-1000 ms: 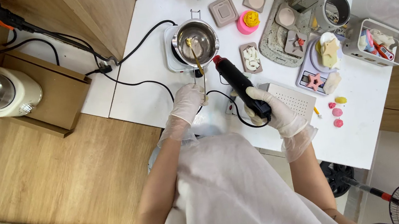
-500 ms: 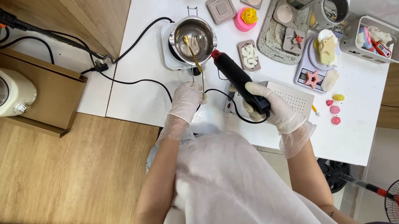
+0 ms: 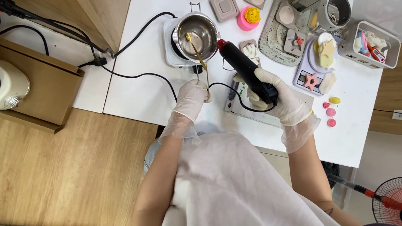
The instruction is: Melting wax or a base substance in a metal pot using a handheld heat gun.
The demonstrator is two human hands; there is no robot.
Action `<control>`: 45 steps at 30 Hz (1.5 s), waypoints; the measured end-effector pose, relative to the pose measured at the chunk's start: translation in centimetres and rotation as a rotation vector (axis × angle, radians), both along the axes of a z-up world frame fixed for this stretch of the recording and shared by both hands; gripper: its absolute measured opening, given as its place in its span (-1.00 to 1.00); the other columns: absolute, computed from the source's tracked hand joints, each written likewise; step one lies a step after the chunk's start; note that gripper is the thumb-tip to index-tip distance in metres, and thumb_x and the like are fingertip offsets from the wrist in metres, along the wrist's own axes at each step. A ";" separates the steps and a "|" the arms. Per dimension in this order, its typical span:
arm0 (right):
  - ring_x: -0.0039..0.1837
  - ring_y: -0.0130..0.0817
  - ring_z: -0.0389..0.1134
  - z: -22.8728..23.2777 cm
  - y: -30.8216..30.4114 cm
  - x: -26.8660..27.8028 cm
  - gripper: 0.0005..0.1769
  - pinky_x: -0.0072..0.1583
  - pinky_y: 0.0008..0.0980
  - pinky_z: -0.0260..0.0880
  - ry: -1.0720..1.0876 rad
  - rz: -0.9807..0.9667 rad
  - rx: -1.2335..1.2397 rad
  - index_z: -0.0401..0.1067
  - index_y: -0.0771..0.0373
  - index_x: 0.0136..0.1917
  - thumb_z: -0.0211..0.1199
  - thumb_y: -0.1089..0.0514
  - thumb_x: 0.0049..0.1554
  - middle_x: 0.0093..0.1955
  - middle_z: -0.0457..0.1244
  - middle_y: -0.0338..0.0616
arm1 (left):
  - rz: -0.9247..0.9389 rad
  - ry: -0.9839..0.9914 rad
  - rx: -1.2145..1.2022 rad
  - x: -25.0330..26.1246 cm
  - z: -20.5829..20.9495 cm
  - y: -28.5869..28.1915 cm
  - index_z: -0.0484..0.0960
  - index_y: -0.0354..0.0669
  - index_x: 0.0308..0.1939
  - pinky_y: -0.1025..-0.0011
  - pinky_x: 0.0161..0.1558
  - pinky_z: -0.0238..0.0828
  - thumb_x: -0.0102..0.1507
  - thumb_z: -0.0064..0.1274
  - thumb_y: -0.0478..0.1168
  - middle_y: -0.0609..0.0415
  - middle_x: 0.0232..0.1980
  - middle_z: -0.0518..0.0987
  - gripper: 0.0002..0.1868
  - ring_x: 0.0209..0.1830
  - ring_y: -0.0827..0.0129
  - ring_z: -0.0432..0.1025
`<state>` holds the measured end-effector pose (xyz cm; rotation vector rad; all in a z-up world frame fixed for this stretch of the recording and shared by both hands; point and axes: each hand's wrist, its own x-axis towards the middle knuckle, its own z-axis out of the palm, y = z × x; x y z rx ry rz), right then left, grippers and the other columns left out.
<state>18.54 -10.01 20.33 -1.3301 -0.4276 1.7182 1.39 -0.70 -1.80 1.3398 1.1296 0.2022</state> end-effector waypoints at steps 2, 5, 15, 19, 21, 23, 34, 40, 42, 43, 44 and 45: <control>-0.44 -0.48 0.07 0.1 0.1 -0.2 -0.28 -0.35 -0.48 0.07 0.006 0.002 -0.002 0.34 0.55 0.36 0.13 -0.17 0.27 -0.40 0.14 -0.22 | -0.106 0.038 0.211 0.4 -2.0 -0.3 0.71 -0.11 -0.22 0.28 -0.12 0.47 0.01 0.24 -0.18 -0.04 -0.20 0.66 -0.73 -0.20 0.11 0.55; -0.44 -0.48 0.07 0.3 0.2 -0.4 -0.27 -0.35 -0.49 0.08 0.000 -0.005 -0.007 0.33 0.57 0.36 0.13 -0.17 0.27 -0.40 0.15 -0.22 | -0.225 0.071 0.453 0.7 -2.7 -0.6 0.72 -0.08 -0.20 0.24 -0.05 0.46 0.02 0.25 -0.16 -0.05 -0.10 0.64 -0.72 -0.11 0.05 0.53; -0.43 -0.48 0.07 1.4 1.2 0.3 -0.25 -0.34 -0.50 0.08 -0.097 0.012 -0.030 0.29 0.63 0.38 0.12 -0.14 0.28 -0.39 0.14 -0.22 | -0.288 0.044 0.655 1.7 -4.6 -1.3 0.73 -0.04 -0.21 0.23 -0.02 0.47 0.05 0.25 -0.13 -0.03 -0.11 0.63 -0.75 -0.07 0.06 0.53; -0.43 -0.48 0.07 0.9 1.0 0.5 -0.25 -0.36 -0.49 0.07 -0.063 0.026 -0.038 0.27 0.65 0.39 0.12 -0.14 0.29 -0.39 0.13 -0.22 | -0.324 0.027 0.707 2.2 -5.7 -1.4 0.75 -0.04 -0.18 0.25 -0.02 0.47 0.01 0.25 -0.14 -0.01 -0.10 0.63 -0.69 -0.06 0.09 0.54; -0.43 -0.47 0.06 0.7 1.0 0.6 -0.25 -0.35 -0.48 0.08 -0.048 0.028 -0.043 0.25 0.66 0.40 0.12 -0.12 0.30 -0.39 0.13 -0.21 | -0.269 -0.021 0.702 2.4 -6.3 -1.8 0.75 -0.05 -0.15 0.29 -0.01 0.48 0.02 0.23 -0.15 0.01 -0.09 0.64 -0.68 -0.06 0.11 0.54; -0.43 -0.47 0.06 1.0 1.2 0.4 -0.24 -0.35 -0.48 0.08 -0.064 0.033 -0.047 0.24 0.67 0.40 0.12 -0.12 0.30 -0.40 0.13 -0.21 | -0.289 -0.007 0.697 2.8 -6.2 -1.7 0.75 -0.04 -0.15 0.29 0.00 0.48 0.04 0.21 -0.16 0.01 -0.07 0.64 -0.70 -0.05 0.12 0.54; -0.44 -0.49 0.05 2.9 2.8 -1.5 -0.20 -0.34 -0.50 0.06 -0.177 0.032 -0.077 0.27 0.70 0.40 0.16 -0.13 0.27 -0.40 0.13 -0.22 | -0.297 0.067 0.526 2.7 -3.6 -1.1 0.73 -0.12 -0.15 0.22 0.05 0.46 0.08 0.19 -0.15 -0.08 -0.04 0.63 -0.72 -0.03 0.01 0.53; -0.45 -0.48 0.04 2.4 2.8 -1.0 -0.23 -0.36 -0.49 0.05 -0.199 0.014 -0.090 0.26 0.67 0.36 0.18 -0.12 0.25 -0.41 0.13 -0.22 | -0.297 0.061 0.453 1.7 -0.4 -0.4 0.69 -0.23 -0.14 0.22 0.06 0.46 0.08 0.19 -0.17 -0.11 -0.02 0.62 -0.69 -0.03 -0.02 0.53; -0.46 -0.50 0.04 2.4 2.8 -1.0 -0.23 -0.37 -0.49 0.05 -0.164 0.043 -0.093 0.27 0.64 0.38 0.18 -0.13 0.25 -0.42 0.12 -0.23 | -0.005 -0.049 -0.158 1.2 0.9 -0.3 0.67 -0.21 -0.09 0.22 0.07 0.48 0.29 0.00 -0.13 -0.15 -0.11 0.70 -0.73 -0.05 0.01 0.58; -0.46 -0.50 0.04 2.5 2.8 -1.1 -0.23 -0.37 -0.49 0.05 -0.165 0.043 -0.094 0.27 0.64 0.38 0.18 -0.13 0.25 -0.42 0.12 -0.23 | -0.005 -0.049 -0.160 1.6 0.0 -0.4 0.67 -0.21 -0.09 0.22 0.07 0.48 0.29 0.00 -0.13 -0.15 -0.11 0.70 -0.73 -0.05 0.01 0.58; -0.46 -0.50 0.04 2.5 2.8 -1.1 -0.24 -0.36 -0.49 0.05 -0.171 0.039 -0.099 0.28 0.64 0.39 0.18 -0.13 0.26 -0.42 0.12 -0.23 | -0.131 -0.015 0.131 1.9 -0.9 -0.6 0.68 -0.23 -0.11 0.22 0.06 0.47 0.19 0.09 -0.16 -0.14 -0.07 0.67 -0.73 -0.04 -0.02 0.55; -0.45 -0.50 0.04 2.5 2.8 -1.2 -0.24 -0.36 -0.50 0.04 -0.176 0.037 -0.104 0.28 0.63 0.39 0.18 -0.13 0.26 -0.42 0.11 -0.24 | -0.257 0.020 0.422 2.1 -1.9 -0.8 0.68 -0.24 -0.13 0.21 0.06 0.46 0.09 0.18 -0.19 -0.13 -0.03 0.63 -0.69 -0.03 -0.05 0.52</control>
